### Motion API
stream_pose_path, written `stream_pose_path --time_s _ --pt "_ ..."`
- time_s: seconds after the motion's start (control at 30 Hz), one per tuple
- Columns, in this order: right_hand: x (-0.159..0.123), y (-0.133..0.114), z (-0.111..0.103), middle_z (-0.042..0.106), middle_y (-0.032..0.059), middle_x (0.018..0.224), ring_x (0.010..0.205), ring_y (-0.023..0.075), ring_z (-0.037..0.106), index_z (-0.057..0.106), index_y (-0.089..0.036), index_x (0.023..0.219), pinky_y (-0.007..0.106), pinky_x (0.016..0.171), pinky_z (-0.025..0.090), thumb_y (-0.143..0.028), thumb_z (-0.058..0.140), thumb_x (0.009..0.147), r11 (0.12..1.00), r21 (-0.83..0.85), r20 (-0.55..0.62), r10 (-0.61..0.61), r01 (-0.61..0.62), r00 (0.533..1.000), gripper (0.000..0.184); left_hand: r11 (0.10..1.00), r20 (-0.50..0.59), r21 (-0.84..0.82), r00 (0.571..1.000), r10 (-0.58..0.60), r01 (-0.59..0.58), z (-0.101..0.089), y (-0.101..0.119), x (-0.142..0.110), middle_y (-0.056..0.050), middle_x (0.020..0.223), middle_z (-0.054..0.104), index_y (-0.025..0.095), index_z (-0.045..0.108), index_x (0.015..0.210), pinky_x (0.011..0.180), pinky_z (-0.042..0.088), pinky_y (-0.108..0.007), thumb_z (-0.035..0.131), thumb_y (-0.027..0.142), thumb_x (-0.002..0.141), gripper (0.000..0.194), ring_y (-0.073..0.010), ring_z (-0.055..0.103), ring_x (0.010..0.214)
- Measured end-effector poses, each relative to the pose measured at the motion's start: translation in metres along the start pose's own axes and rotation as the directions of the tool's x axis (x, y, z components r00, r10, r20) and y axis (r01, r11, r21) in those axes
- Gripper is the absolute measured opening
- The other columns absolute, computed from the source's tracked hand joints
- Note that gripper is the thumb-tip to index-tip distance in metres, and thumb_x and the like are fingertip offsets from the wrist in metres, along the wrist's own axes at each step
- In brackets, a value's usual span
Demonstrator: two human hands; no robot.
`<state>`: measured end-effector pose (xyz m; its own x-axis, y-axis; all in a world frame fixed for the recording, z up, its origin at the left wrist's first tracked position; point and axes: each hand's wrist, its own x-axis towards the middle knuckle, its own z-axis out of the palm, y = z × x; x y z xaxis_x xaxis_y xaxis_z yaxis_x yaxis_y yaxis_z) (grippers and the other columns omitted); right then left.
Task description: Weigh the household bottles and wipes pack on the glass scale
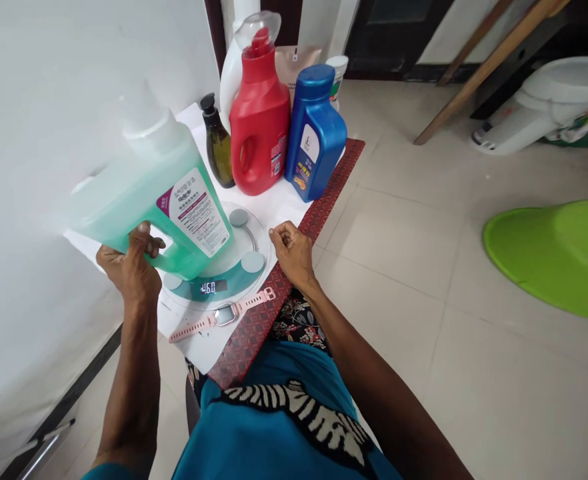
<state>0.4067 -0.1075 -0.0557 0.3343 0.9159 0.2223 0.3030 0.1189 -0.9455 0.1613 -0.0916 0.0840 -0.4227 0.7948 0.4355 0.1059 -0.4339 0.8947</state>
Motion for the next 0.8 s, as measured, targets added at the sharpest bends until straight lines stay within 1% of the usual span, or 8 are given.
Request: stream_pose_path --time_s 0.1,0.23,0.33,0.4,0.5,0.57,0.67,0.8 --pt "-0.001 0.003 0.001 0.051 -0.0064 0.06 0.054 0.0137 0.044 0.052 -0.027 0.078 0.032 0.064 0.038 -0.051 0.059 0.098 1.0 -0.002 -0.012 -0.001 0.001 1.0 0.032 0.998 0.075 0.043 0.997 0.035 -0.039 -0.008 -0.005 -0.004 0.003 0.053 0.041 0.023 0.053 0.058 0.055 0.049 -0.036 0.094 0.063 0.076 0.061 -0.0129 0.041 0.047" --pt "0.0 0.007 0.003 0.052 -0.0064 0.06 0.055 0.0136 0.045 0.052 -0.027 0.078 0.031 0.062 0.037 -0.05 0.059 0.098 1.0 -0.028 -0.024 0.005 -0.006 1.0 0.031 0.993 0.198 0.037 0.975 0.099 -0.109 -0.022 -0.014 -0.007 -0.002 0.071 0.057 0.026 0.067 0.072 0.07 0.057 -0.044 0.091 0.071 0.076 0.052 -0.0215 0.059 0.065" --pt "0.0 0.009 0.003 0.053 -0.0061 0.062 0.057 0.0132 0.045 0.053 -0.027 0.079 0.031 0.061 0.036 -0.054 0.06 0.098 0.999 -0.039 -0.021 0.001 -0.002 1.0 0.033 0.996 0.201 -0.072 0.977 0.069 -0.055 -0.036 -0.025 -0.009 -0.007 0.089 0.066 0.029 0.072 0.087 0.083 0.06 -0.047 0.071 0.089 0.083 0.06 -0.0281 0.069 0.085" --pt "-0.001 0.009 0.004 0.055 -0.0058 0.063 0.058 0.0129 0.046 0.054 -0.026 0.08 0.031 0.061 0.036 -0.057 0.061 0.097 0.999 -0.049 -0.024 0.001 -0.002 1.0 0.036 0.992 0.157 -0.122 0.988 -0.009 0.029 -0.051 -0.035 -0.01 -0.008 0.092 0.067 0.028 0.07 0.089 0.085 0.059 -0.045 0.058 0.096 0.087 0.069 -0.028 0.068 0.09" --pt "-0.001 0.008 0.004 0.055 -0.0051 0.064 0.059 0.0131 0.048 0.054 -0.026 0.079 0.03 0.061 0.038 -0.063 0.064 0.095 0.998 -0.057 -0.031 0.0 -0.002 1.0 0.041 0.989 0.047 -0.055 0.99 -0.135 0.137 -0.078 -0.056 -0.009 -0.008 0.091 0.067 0.025 0.069 0.089 0.085 0.057 -0.041 0.057 0.098 0.087 0.074 -0.0241 0.067 0.086" --pt "-0.001 0.008 0.005 0.054 -0.0051 0.064 0.059 0.0131 0.048 0.054 -0.026 0.078 0.03 0.06 0.038 -0.066 0.065 0.094 0.998 -0.061 -0.037 -0.005 0.002 0.999 0.044 0.978 -0.001 0.017 0.978 -0.208 0.208 -0.094 -0.07 -0.01 -0.009 0.094 0.071 0.022 0.072 0.095 0.086 0.056 -0.04 0.056 0.097 0.088 0.077 -0.023 0.068 0.085" --pt "-0.001 0.007 0.007 0.053 -0.0053 0.063 0.057 0.0131 0.046 0.054 -0.027 0.077 0.03 0.058 0.039 -0.071 0.065 0.093 0.996 -0.085 -0.055 0.006 -0.01 0.998 0.048 0.961 0.043 0.087 0.963 -0.265 0.261 -0.11 -0.089 -0.014 -0.011 0.1 0.074 0.02 0.075 0.103 0.087 0.057 -0.038 0.058 0.094 0.091 0.076 -0.0231 0.071 0.088" --pt "-0.001 0.006 0.008 0.052 -0.0051 0.063 0.057 0.0128 0.046 0.053 -0.027 0.077 0.029 0.057 0.04 -0.074 0.067 0.094 0.995 -0.09 -0.087 0.038 -0.046 0.995 0.052 0.953 0.145 0.171 0.951 -0.274 0.249 -0.109 -0.105 -0.018 -0.01 0.099 0.072 0.022 0.073 0.099 0.086 0.058 -0.035 0.052 0.084 0.101 0.065 -0.0223 0.07 0.089"
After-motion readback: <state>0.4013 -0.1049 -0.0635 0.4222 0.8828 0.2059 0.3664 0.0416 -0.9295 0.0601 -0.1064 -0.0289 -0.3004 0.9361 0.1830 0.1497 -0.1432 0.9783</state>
